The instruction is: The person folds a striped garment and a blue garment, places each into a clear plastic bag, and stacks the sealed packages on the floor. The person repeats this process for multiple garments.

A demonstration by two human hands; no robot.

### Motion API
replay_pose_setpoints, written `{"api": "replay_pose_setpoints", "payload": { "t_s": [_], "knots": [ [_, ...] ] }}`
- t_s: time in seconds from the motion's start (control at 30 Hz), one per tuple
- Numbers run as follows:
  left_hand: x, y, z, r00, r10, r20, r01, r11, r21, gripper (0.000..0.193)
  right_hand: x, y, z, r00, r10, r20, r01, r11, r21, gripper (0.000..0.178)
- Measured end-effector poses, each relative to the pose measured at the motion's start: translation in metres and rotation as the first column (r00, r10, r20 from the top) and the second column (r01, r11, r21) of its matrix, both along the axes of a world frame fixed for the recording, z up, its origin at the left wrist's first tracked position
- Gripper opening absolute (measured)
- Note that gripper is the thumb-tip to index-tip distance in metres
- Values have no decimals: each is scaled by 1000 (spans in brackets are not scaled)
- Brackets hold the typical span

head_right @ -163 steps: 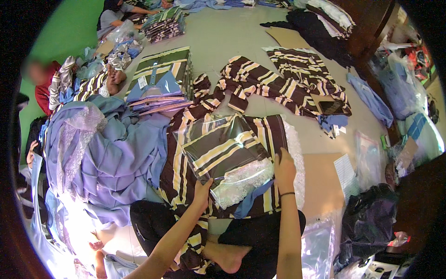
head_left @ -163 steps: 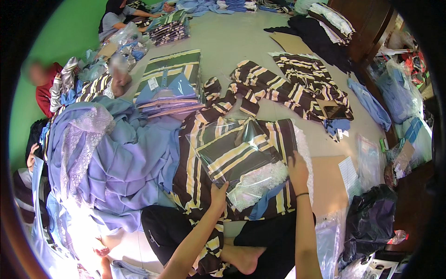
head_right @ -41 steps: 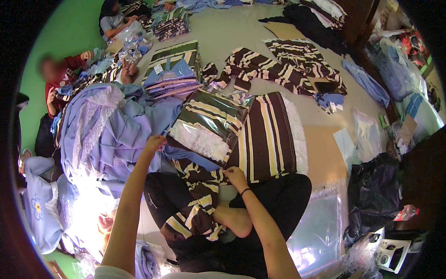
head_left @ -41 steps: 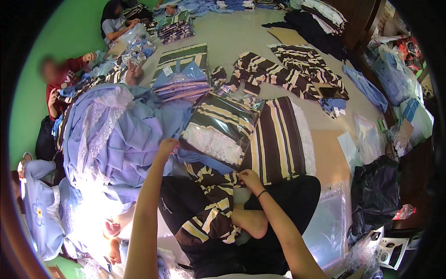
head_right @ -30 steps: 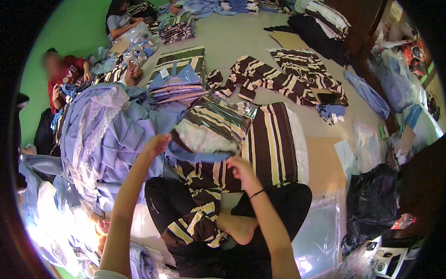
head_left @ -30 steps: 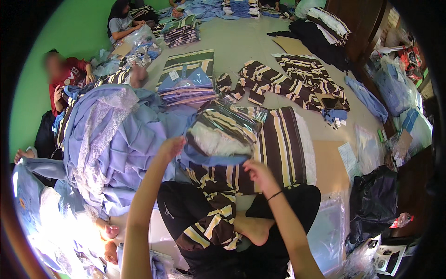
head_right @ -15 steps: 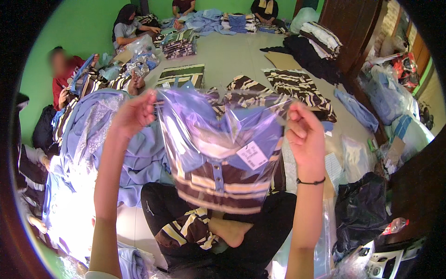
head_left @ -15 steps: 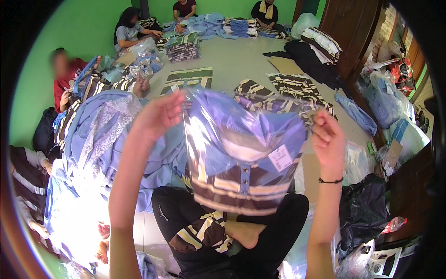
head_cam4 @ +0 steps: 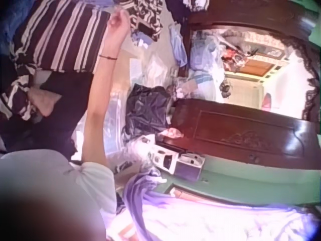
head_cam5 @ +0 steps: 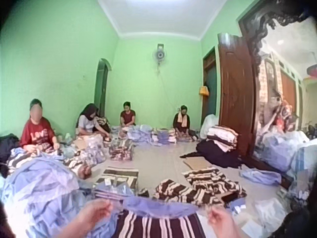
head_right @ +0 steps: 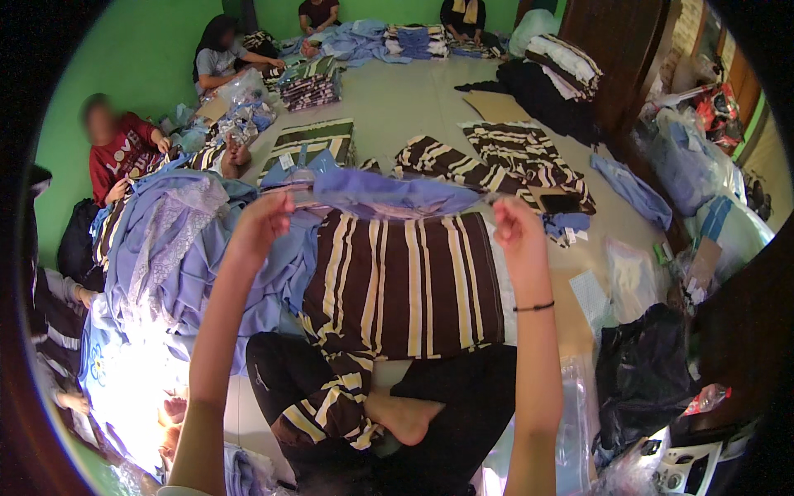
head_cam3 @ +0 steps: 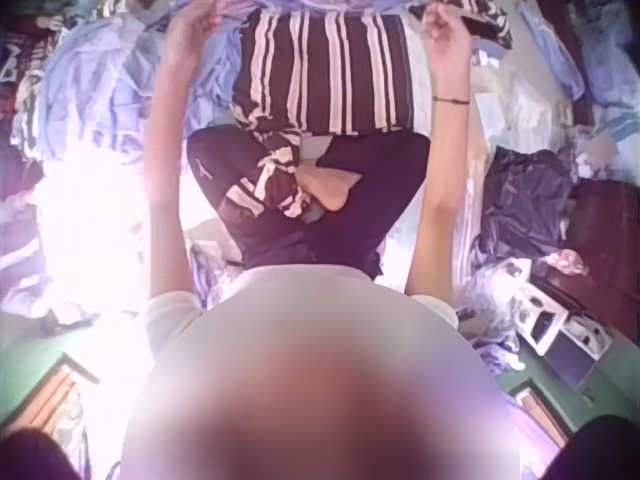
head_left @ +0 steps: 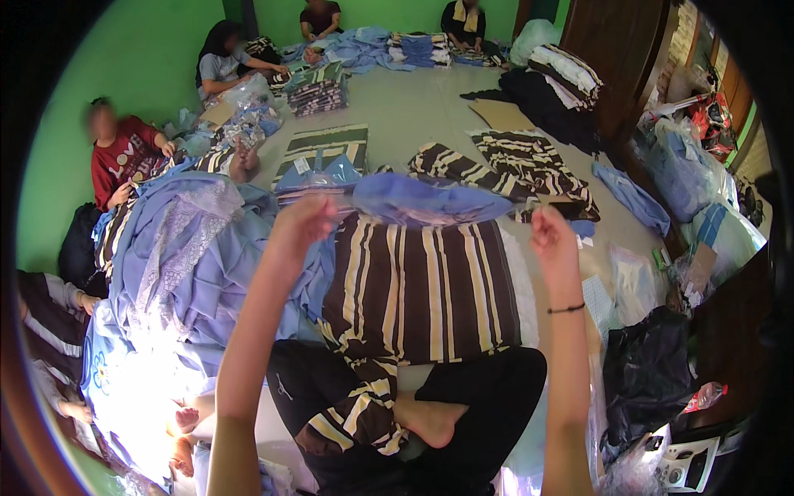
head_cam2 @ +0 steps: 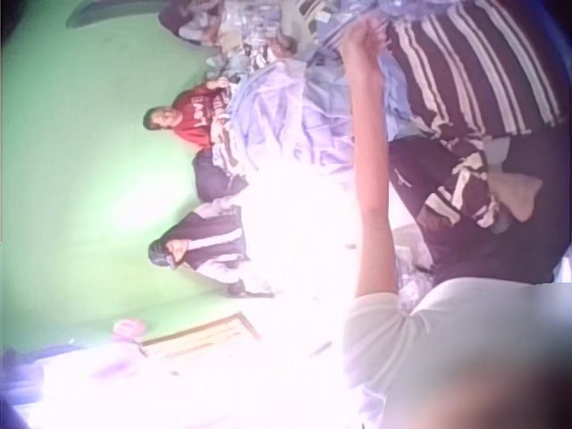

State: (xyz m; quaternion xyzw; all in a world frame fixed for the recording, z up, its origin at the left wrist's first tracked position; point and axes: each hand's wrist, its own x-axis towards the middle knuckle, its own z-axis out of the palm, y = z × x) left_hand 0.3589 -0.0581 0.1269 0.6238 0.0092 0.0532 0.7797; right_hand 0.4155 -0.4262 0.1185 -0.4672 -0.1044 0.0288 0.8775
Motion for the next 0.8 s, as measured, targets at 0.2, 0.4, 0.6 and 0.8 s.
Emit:
{"api": "replay_pose_setpoints", "payload": {
  "t_s": [0.2, 0.4, 0.6, 0.8],
  "knots": [
    [-57, 2, -153, 869, -26, -494, 227, 908, 352, 18, -70, -13, -130, 933, -48, -356, -254, 611, -749, 13],
    [-69, -50, -227, 992, -6, -124, 117, 362, 925, 23, -107, 19, -203, 988, 138, 68, 73, -28, -997, 15],
    [-42, -98, -222, 946, -253, 202, -139, 245, 960, 19, -114, 71, -215, 933, 348, 92, 69, 78, -995, 25],
    [-45, -96, -224, 956, -217, 196, -142, 244, 959, 21, -122, 82, -231, 866, 405, 295, 276, 105, -955, 44]
  ]
}}
